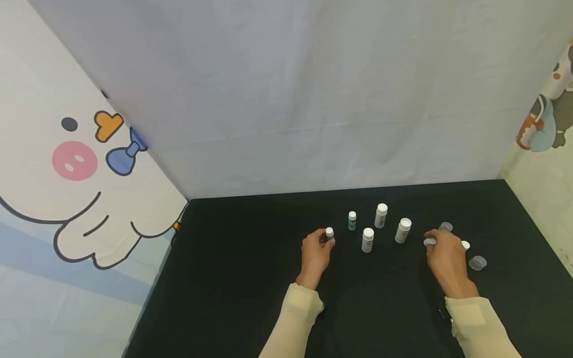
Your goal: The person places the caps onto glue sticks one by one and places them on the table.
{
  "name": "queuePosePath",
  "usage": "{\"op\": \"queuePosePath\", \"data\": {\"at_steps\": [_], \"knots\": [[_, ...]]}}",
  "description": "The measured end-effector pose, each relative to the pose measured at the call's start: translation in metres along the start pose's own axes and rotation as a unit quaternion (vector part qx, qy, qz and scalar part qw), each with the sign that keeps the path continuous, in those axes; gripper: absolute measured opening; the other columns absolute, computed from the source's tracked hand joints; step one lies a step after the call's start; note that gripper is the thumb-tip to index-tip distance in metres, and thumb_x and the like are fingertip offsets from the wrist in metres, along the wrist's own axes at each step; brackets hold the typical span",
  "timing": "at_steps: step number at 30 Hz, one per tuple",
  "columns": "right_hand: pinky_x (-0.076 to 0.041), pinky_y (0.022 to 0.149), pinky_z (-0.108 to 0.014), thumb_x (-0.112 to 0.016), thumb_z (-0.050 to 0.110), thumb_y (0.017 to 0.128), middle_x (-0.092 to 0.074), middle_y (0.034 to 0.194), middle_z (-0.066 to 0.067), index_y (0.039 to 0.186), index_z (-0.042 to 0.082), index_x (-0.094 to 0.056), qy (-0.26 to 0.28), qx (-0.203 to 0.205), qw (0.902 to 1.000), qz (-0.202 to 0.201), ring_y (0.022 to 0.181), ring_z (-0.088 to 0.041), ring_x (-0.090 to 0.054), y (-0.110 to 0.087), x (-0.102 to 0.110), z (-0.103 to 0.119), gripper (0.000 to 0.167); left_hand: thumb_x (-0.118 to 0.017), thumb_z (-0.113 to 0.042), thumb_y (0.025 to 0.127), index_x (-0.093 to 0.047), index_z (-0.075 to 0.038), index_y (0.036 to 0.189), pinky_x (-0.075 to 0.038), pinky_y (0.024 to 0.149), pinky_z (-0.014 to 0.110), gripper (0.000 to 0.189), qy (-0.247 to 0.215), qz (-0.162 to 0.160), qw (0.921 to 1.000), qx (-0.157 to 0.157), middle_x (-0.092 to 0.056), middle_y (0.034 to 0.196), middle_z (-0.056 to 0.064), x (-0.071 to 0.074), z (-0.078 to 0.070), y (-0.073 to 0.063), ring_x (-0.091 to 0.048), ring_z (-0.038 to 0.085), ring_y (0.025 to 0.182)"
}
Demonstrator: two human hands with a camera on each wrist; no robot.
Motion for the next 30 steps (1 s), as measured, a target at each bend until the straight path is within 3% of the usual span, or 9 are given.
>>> {"op": "queuePosePath", "data": {"at_steps": [25,30], "knots": [[-0.050,0.069,-0.062,-0.069,-0.011,0.090,-0.073,0.093,-0.033,0.102,-0.014,-0.072,0.023,-0.048,0.9985,0.011,0.079,-0.047,-0.070,-0.018,0.006,0.018,0.013,-0.075,0.003,0.094,-0.075,0.005,0.118,-0.063,0.083,0.038,0.023,-0.016,0.002,0.9997,-0.017,-0.078,0.110,0.019,0.008,0.003,-0.030,-0.078,0.029,0.100],[-0.048,0.063,-0.053,-0.070,-0.008,0.091,-0.073,0.091,-0.032,0.103,-0.013,-0.073,0.028,-0.057,0.9977,0.023,0.076,-0.042,-0.071,-0.020,0.007,0.024,0.013,-0.075,0.003,0.094,-0.075,0.005,0.118,-0.063,0.082,0.037,0.024,-0.015,0.006,0.9998,-0.015,-0.078,0.110,0.020,0.008,0.005,-0.034,-0.078,0.029,0.100]]}}
Point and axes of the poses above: each hand's wrist, its own y-axis towards the middle knuckle, its own x-axis out of the back of the hand, z = x × y, the point moved 3 cm from there along y, towards the middle knuckle
